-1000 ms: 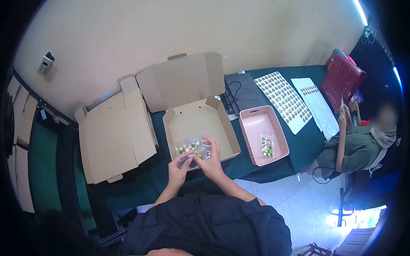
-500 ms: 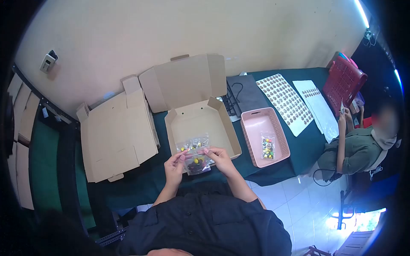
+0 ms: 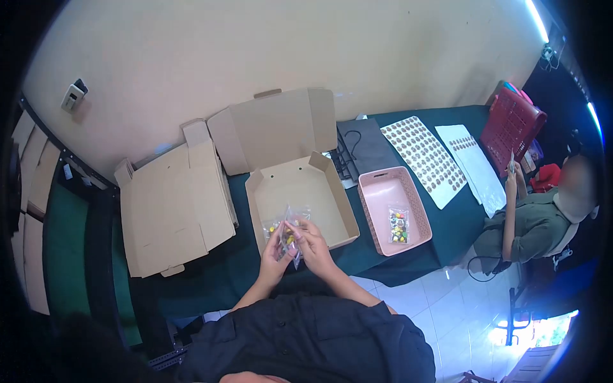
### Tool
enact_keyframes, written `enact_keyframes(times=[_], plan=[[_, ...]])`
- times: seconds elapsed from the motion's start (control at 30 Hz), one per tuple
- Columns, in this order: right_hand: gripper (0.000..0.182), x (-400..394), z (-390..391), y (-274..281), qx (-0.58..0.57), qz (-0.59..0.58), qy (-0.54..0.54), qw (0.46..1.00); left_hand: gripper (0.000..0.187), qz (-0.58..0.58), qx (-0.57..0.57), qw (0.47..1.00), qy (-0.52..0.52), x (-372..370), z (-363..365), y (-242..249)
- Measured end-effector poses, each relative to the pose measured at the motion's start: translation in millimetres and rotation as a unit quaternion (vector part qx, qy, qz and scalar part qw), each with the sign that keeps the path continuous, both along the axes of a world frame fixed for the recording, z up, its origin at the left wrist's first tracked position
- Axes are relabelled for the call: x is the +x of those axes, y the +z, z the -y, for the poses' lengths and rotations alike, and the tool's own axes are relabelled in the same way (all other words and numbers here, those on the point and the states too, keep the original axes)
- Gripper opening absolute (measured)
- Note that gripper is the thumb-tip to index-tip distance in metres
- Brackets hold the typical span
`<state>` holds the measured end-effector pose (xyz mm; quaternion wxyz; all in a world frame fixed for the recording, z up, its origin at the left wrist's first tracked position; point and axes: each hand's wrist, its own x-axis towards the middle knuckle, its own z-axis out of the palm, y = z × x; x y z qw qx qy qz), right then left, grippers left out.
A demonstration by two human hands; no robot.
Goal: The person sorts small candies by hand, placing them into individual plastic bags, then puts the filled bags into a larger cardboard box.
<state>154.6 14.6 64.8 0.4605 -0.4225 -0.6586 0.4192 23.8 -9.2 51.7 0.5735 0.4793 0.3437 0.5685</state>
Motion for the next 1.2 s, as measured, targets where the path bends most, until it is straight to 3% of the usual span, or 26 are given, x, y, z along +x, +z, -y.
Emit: enact_keyframes(times=[0.07,0.13,0.17,0.23,0.27,0.3,0.33,0.43,0.5,0.53,0.57,0.6,0.63,0.67,0.73,0.77,0.8,0.83,0.97,1.13,1.2], plan=[[0.029,-8.7,0.4,5.4,0.011,0.024,-0.039,0.999,0.048,0.044,-0.051,0.997,0.023,-1.2,3.3,-0.2],[0.034,-18.8,-1.1,2.3,-0.015,-0.117,-0.168,0.979,0.032,0.0,-0.072,0.997,0.019,-4.8,3.8,6.5],[0.03,-16.3,-3.5,-8.5,-0.055,-0.167,-0.15,0.973,0.018,0.003,-0.079,0.995,0.063,-1.3,4.6,11.8],[0.026,-3.1,-10.3,-26.2,-0.091,-0.174,-0.092,0.976,0.017,-0.02,-0.09,0.993,0.075,-10.9,0.6,7.1],[0.023,0.4,-12.3,-33.3,-0.133,-0.177,-0.04,0.974,0.017,-0.042,-0.108,0.99,0.083,-17.0,0.8,0.7],[0.018,-1.2,-11.4,-26.3,-0.123,-0.173,-0.054,0.976,0.028,-0.081,-0.094,0.991,0.056,-23.3,-0.9,-11.4],[0.018,-1.1,-9.5,-23.3,-0.119,-0.172,-0.046,0.977,0.028,-0.08,-0.088,0.991,0.063,-22.6,1.1,-12.9],[0.017,1.6,-11.1,-19.0,-0.111,-0.137,-0.052,0.983,0.028,0.002,-0.045,0.997,0.064,-18.3,-4.2,-13.9],[0.019,1.6,-10.4,-18.2,-0.168,-0.249,-0.045,0.953,0.035,0.066,-0.097,0.993,0.013,-18.6,-2.8,-14.1],[0.019,2.5,-11.7,-17.3,-0.167,-0.247,-0.036,0.954,0.04,0.099,-0.126,0.987,-0.015,-18.5,-2.1,-12.8],[0.021,4.3,-11.5,-16.6,-0.212,-0.325,-0.039,0.921,0.05,0.104,-0.04,0.992,-0.061,-18.5,-1.0,-11.3],[0.023,6.5,-10.8,-17.1,-0.256,-0.4,-0.044,0.879,0.05,0.105,-0.039,0.992,-0.055,-15.3,-0.9,-11.5],[0.027,6.9,-14.1,-19.6,-0.236,-0.42,-0.026,0.876,0.05,-0.037,-0.01,0.999,-0.036,-9.7,-1.9,-12.5],[0.027,5.8,-13.9,-19.9,-0.238,-0.416,-0.022,0.877,0.051,-0.179,0.018,0.984,-0.016,-6.3,-2.6,-14.2],[0.03,-3.3,-11.0,-1.9,-0.224,-0.418,-0.059,0.879,0.048,-0.12,-0.028,0.991,-0.051,-5.0,-4.5,-26.1],[0.03,-4.5,-8.3,2.3,-0.223,-0.416,-0.057,0.879,0.047,-0.031,-0.07,0.996,-0.046,-4.9,-4.2,-20.4],[0.032,-5.2,-4.9,5.0,-0.224,-0.33,-0.028,0.917,0.045,0.058,-0.111,0.991,-0.042,-5.4,-4.3,-14.4],[0.035,-5.5,-1.9,4.9,-0.224,-0.241,0.001,0.945,0.041,0.076,-0.125,0.989,-0.019,-7.6,-4.7,-8.3],[0.039,-0.3,1.0,-9.2,-0.267,-0.167,0.079,0.946,0.039,0.007,-0.103,0.994,-0.033,-18.5,-5.8,-21.3],[0.04,3.7,-5.1,-18.8,-0.312,-0.224,0.107,0.917,0.048,-0.024,-0.065,0.996,-0.05,-17.9,-1.6,-16.9],[0.041,0.0,-4.8,-12.3,-0.313,-0.26,0.081,0.91,0.051,-0.121,-0.019,0.992,-0.018,-17.5,-0.9,-18.3]])
